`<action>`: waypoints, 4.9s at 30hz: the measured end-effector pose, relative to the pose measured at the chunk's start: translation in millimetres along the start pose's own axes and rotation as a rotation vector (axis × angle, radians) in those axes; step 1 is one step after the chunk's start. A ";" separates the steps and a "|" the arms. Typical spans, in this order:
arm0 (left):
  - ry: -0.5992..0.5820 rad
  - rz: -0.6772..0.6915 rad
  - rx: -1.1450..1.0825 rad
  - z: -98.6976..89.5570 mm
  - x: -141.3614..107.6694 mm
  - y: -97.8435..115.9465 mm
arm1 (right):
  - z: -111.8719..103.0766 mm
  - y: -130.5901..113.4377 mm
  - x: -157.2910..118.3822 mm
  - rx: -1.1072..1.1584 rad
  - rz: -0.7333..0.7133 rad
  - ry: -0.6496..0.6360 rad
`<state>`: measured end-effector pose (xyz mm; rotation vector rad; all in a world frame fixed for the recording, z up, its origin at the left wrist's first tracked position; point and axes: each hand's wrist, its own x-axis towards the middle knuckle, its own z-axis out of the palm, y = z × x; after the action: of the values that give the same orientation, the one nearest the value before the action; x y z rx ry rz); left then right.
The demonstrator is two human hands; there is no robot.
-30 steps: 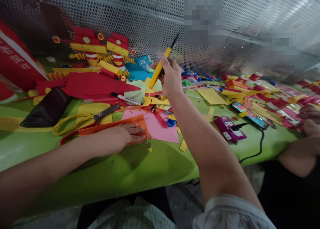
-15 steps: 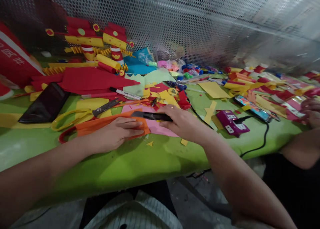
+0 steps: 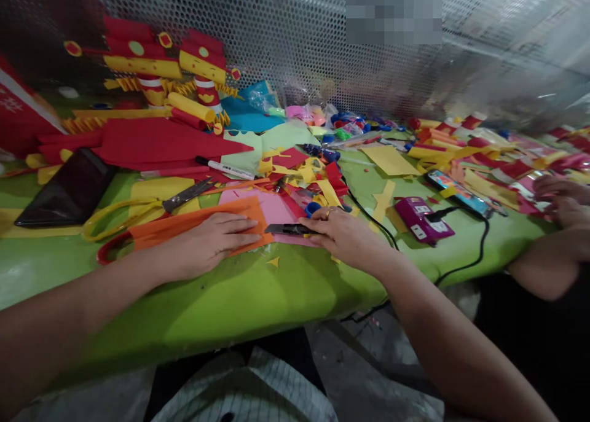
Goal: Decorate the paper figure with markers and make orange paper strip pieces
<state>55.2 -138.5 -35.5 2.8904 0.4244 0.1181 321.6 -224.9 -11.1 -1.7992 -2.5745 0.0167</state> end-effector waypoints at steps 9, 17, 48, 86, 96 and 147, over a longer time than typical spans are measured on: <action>0.003 -0.020 -0.040 0.1 -0.6 -1.2 | 11.8 17.7 0.7 0.109 -0.015 0.042; 0.004 -0.030 -0.024 0.9 -0.6 -0.3 | 9.9 12.6 4.1 0.156 -0.072 0.016; 0.021 -0.033 0.003 2.9 1.0 -0.2 | 9.1 -15.1 2.3 0.205 -0.092 0.018; -0.068 -0.110 -0.027 -3.1 5.1 2.2 | 14.7 -25.1 6.5 0.131 -0.048 0.106; 0.033 -0.167 -0.055 0.1 13.4 -4.9 | 15.9 -12.7 20.4 0.153 -0.078 0.111; -0.026 -0.255 0.003 1.3 -11.4 -1.8 | 12.7 -10.1 31.5 0.042 -0.227 0.036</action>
<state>44.0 -140.5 -37.7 2.8078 0.7820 0.0388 301.2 -198.8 -23.9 -1.4697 -2.7138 0.0376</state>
